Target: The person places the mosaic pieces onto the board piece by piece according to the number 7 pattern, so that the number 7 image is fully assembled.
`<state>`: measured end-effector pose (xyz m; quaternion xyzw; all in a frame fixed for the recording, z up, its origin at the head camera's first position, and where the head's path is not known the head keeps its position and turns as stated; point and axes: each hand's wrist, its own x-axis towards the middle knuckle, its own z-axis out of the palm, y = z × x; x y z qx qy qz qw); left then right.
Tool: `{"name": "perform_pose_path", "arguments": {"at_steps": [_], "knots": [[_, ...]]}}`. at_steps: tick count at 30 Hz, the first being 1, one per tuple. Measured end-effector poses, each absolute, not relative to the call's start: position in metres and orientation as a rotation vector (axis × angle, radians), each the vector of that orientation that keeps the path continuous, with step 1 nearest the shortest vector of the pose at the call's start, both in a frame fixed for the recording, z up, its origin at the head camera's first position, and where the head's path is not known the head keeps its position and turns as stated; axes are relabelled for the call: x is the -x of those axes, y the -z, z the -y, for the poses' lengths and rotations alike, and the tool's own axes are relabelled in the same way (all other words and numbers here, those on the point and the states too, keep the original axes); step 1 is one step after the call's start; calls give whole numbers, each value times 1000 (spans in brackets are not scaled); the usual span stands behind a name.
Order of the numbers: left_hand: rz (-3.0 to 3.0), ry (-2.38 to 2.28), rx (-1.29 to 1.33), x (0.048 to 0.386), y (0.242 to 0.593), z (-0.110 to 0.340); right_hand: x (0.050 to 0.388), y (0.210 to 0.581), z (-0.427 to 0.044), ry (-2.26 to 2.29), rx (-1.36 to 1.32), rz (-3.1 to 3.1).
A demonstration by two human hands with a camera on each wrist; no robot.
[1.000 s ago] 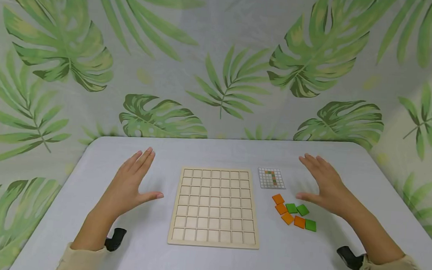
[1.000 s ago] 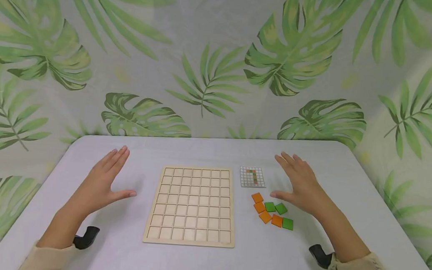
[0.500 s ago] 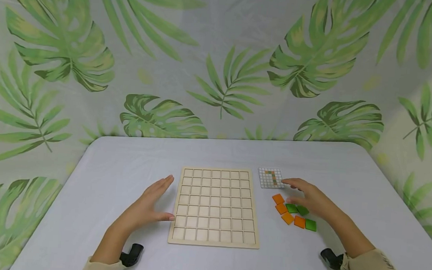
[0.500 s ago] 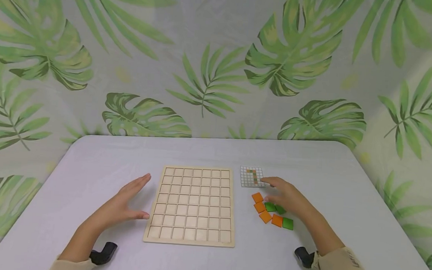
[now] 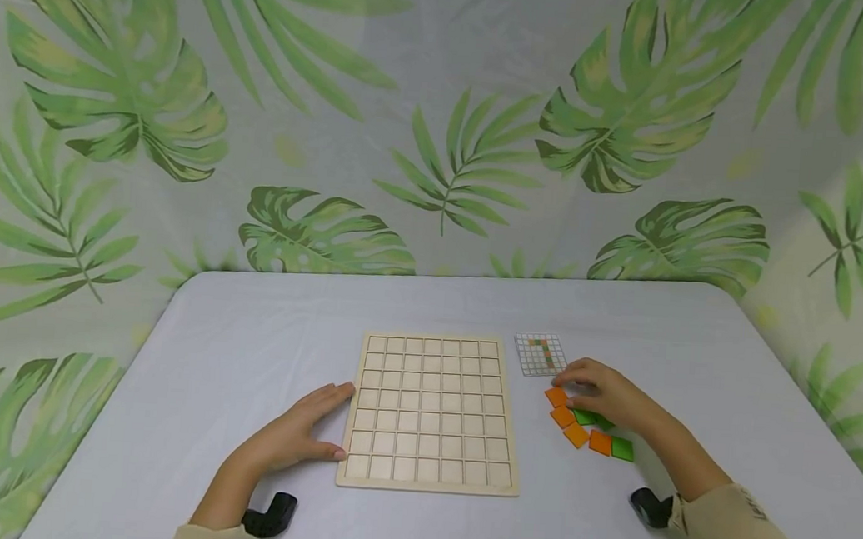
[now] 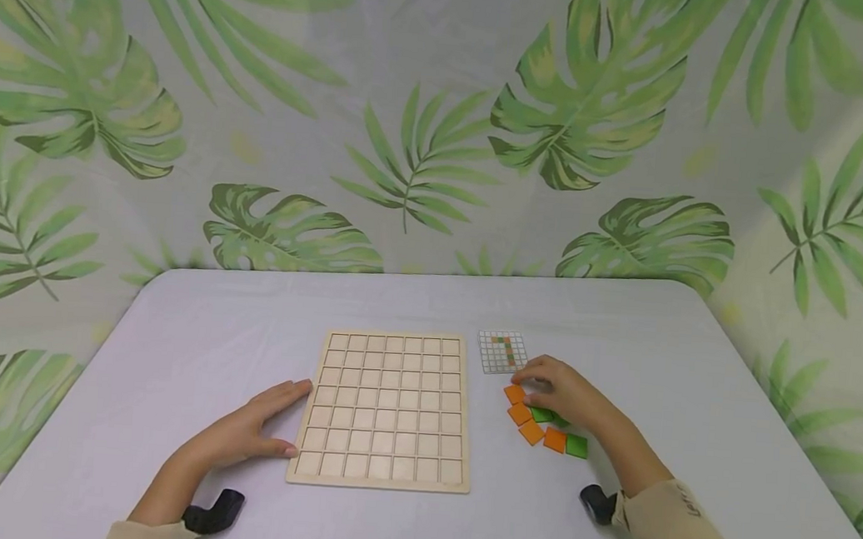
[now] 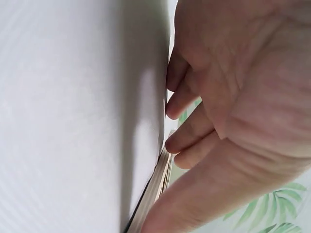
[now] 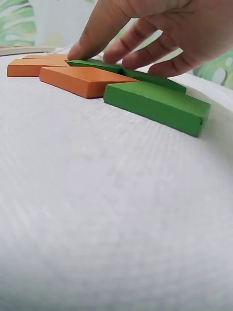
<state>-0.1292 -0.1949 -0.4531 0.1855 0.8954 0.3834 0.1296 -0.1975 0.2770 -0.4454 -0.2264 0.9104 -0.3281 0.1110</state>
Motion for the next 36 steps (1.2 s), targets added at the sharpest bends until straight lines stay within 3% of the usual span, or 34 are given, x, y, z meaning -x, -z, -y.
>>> {"name": "perform_pose_path", "arguments": {"at_steps": [17, 27, 36], "knots": [[-2637, -1113, -651, 130, 462, 196, 196, 429, -259, 904, 685, -2802], [-2682, -1116, -687, 129, 466, 194, 214, 407, -193, 1046, 904, -2785], [-2650, -1135, -657, 128, 466, 193, 233, 414, -124, 1120, 1005, -2724]]}}
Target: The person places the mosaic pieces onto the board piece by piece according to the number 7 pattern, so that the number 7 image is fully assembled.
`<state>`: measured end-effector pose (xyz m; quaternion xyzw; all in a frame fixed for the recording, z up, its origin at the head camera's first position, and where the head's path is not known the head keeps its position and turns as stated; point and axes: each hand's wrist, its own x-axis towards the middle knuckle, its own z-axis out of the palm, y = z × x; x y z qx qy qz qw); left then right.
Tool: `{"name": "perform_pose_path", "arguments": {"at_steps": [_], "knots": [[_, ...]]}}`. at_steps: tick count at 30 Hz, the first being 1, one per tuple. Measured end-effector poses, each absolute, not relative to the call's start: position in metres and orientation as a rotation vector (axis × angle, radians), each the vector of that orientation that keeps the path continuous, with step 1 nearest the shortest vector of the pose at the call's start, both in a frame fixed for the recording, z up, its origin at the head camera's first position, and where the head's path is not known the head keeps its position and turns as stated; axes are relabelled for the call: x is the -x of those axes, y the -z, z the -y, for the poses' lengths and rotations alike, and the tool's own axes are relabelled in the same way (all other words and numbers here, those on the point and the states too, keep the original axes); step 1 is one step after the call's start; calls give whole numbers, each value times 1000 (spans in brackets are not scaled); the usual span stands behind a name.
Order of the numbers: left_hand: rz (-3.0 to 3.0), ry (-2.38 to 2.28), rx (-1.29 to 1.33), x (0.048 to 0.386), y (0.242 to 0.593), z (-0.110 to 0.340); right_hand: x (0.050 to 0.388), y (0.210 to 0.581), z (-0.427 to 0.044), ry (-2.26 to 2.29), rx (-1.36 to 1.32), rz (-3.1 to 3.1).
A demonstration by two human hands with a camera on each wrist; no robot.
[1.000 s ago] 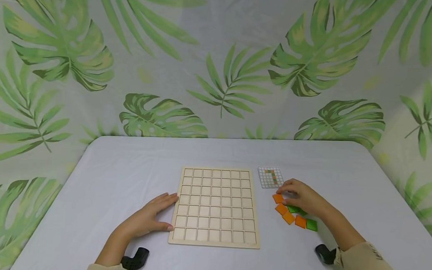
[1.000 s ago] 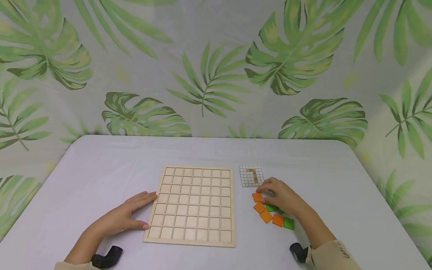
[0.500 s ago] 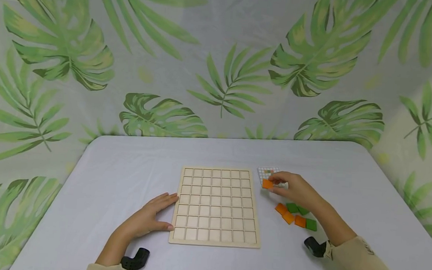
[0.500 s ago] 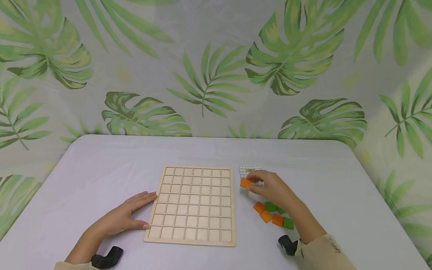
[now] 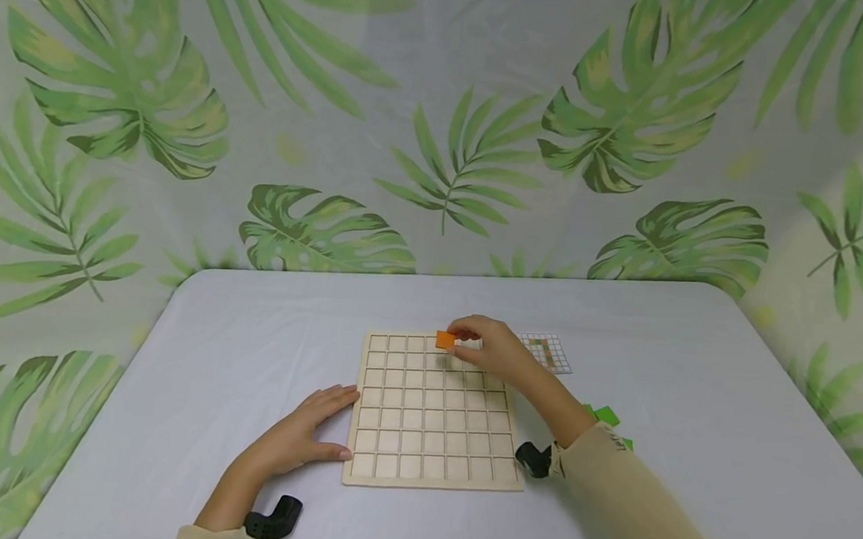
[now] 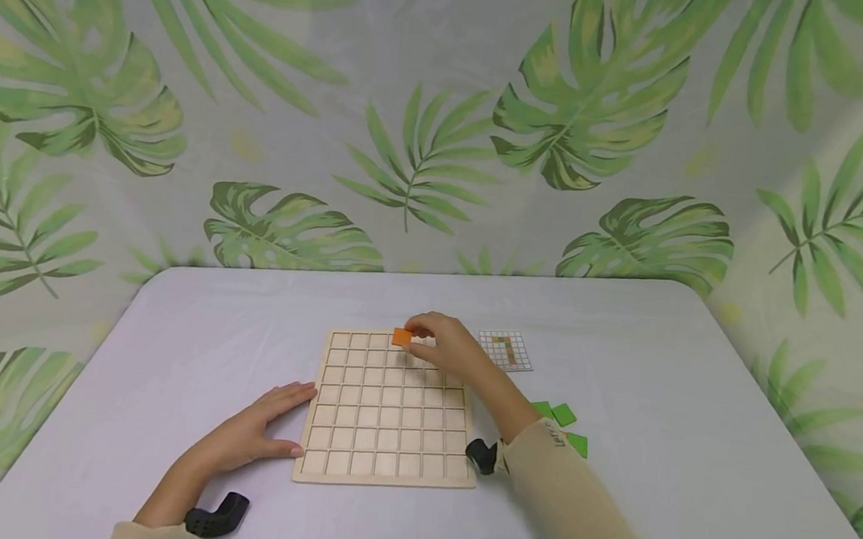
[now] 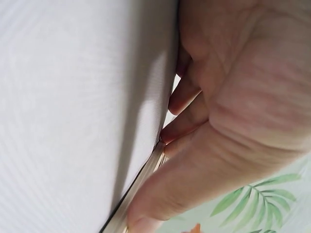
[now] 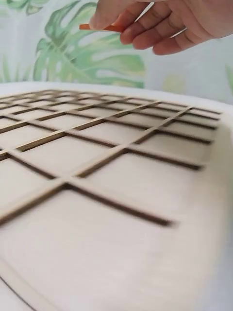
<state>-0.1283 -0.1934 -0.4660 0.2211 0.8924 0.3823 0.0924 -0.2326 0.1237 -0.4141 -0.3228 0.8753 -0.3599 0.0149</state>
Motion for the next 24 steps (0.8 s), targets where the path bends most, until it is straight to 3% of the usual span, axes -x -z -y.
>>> {"name": "perform_pose_path", "arguments": {"at_steps": [11, 24], "knots": [[-2697, -1133, -692, 128, 469, 194, 240, 443, -82, 1023, 852, -2641], [-2682, -1142, -672, 129, 468, 194, 235, 443, -71, 863, 865, -2705]]}}
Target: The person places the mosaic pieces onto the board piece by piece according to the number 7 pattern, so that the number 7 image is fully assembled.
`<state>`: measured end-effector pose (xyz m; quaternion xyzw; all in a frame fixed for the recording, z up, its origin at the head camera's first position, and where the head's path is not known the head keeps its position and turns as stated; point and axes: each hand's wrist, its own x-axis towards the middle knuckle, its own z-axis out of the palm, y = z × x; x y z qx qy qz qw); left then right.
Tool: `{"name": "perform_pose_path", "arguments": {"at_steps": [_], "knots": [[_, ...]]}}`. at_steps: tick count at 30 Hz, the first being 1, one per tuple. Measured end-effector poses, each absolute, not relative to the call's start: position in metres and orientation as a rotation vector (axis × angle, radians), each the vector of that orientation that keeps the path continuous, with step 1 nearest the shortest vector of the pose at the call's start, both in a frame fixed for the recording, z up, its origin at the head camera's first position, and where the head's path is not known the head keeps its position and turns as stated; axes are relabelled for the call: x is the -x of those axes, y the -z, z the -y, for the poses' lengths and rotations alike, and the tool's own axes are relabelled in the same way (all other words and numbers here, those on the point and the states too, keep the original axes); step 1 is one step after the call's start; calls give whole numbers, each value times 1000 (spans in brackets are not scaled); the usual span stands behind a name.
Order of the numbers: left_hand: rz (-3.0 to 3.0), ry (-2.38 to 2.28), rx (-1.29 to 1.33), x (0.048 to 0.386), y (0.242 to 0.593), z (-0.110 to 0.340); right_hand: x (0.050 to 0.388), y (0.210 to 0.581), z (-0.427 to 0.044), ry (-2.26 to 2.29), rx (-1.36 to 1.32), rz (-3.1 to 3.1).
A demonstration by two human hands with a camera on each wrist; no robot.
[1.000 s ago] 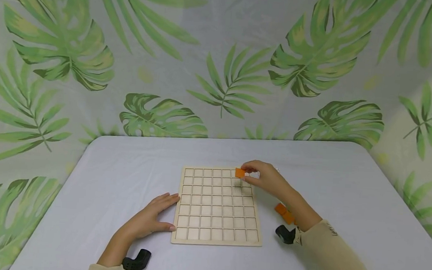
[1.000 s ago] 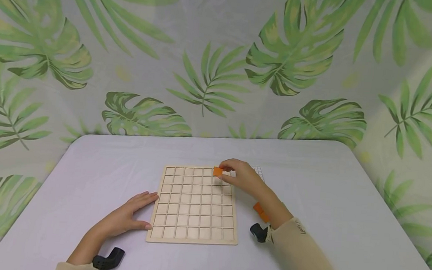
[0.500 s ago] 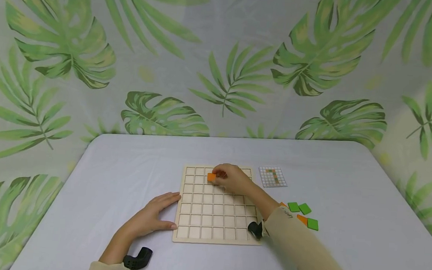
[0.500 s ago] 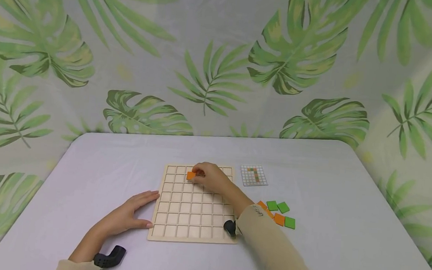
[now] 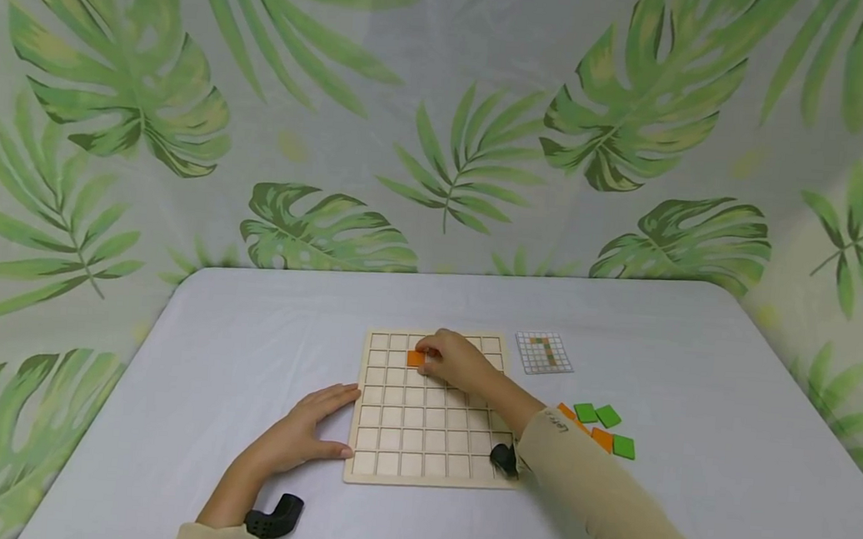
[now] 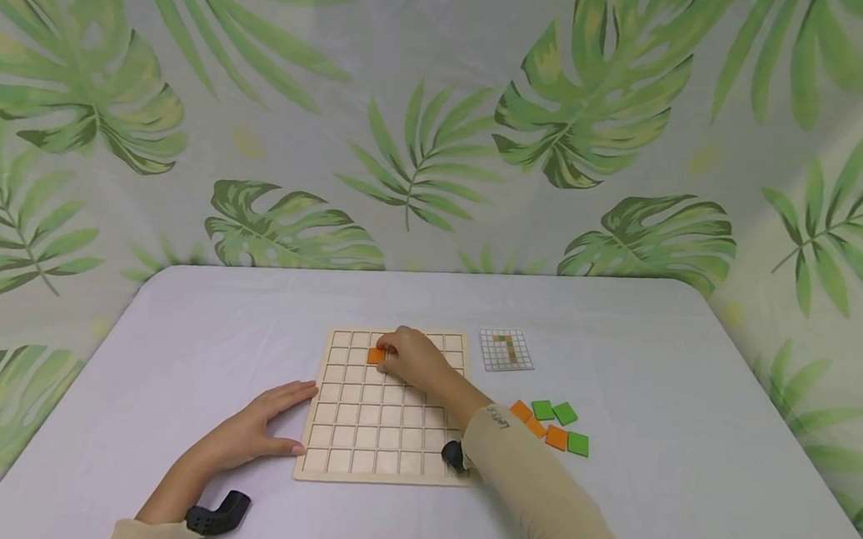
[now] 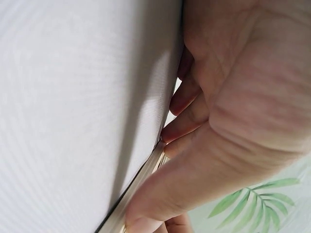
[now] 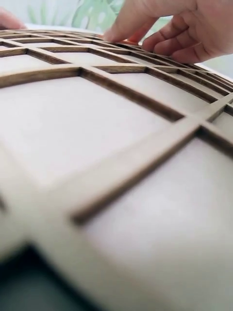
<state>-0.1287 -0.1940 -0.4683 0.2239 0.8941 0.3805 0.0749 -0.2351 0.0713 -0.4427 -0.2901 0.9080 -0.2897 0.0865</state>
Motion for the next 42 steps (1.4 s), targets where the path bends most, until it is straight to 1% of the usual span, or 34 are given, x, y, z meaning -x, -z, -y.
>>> {"name": "perform_pose_path", "arguments": {"at_steps": [4, 10, 16, 22, 27, 32, 38, 42], "knots": [[-2686, -1146, -694, 129, 471, 194, 233, 438, -75, 891, 844, -2667], [-2690, -1143, -709, 129, 471, 194, 225, 422, -98, 1101, 809, -2587], [-2698, -1128, -709, 129, 470, 194, 212, 406, -138, 1175, 857, -2647], [-2694, -1134, -699, 129, 469, 194, 198, 399, -187, 1160, 841, -2766], [-2687, -1139, -696, 129, 470, 194, 183, 405, -231, 1121, 781, -2846], [-2686, -1149, -689, 129, 469, 194, 170, 420, -265, 1069, 674, -2858], [-2680, -1147, -678, 129, 468, 194, 162, 439, -289, 1020, 532, -2787], [-2683, -1145, -676, 129, 469, 194, 163, 447, -296, 988, 541, -2783]]}}
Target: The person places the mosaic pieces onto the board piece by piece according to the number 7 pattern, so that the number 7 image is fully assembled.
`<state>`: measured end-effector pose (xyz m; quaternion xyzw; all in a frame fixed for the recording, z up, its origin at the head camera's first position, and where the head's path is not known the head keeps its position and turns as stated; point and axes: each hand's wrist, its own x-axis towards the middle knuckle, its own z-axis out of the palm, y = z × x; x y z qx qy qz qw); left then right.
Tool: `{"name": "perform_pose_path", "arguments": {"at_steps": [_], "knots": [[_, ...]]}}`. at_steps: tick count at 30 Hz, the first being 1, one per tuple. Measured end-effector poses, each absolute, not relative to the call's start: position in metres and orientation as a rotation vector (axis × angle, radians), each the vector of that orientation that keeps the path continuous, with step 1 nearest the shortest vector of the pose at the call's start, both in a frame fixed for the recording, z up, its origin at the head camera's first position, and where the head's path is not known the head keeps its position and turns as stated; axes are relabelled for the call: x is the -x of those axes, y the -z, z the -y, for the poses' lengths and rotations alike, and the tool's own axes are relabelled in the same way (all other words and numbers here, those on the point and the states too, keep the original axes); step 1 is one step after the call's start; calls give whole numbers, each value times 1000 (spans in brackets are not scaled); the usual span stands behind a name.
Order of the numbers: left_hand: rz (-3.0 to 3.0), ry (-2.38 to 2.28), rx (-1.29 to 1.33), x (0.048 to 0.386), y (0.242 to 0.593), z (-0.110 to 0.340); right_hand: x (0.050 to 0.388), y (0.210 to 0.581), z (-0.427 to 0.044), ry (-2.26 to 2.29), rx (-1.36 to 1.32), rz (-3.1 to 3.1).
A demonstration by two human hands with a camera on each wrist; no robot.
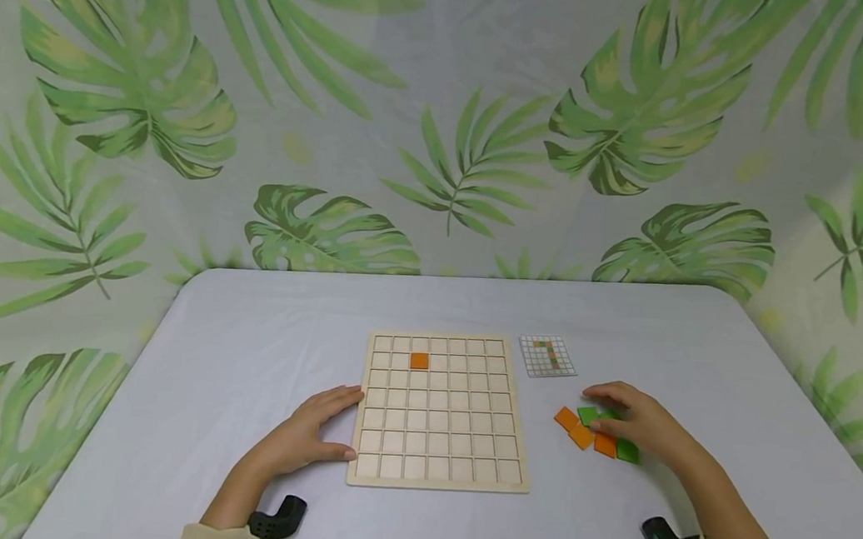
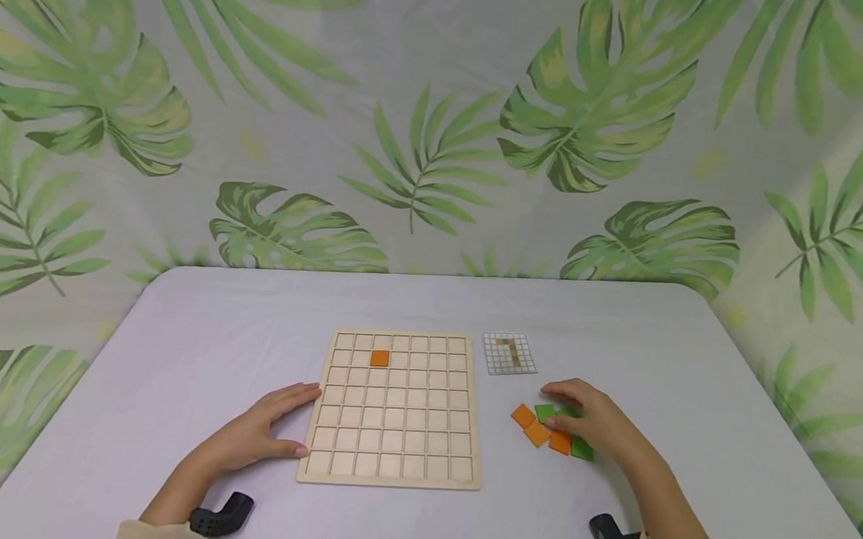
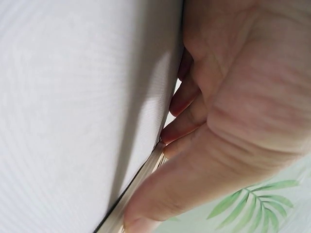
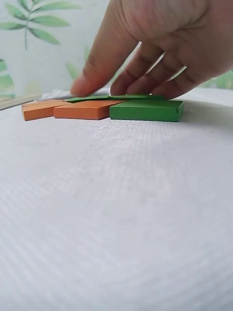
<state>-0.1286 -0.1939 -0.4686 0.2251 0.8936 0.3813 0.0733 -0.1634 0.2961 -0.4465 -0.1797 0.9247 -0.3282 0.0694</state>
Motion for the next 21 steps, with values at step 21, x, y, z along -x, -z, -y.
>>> {"name": "perform_pose_path", "arguments": {"at_steps": [21], "knots": [[-2669, -1166, -660, 129, 470, 194, 176, 441, -283, 945, 525, -2799]]}}
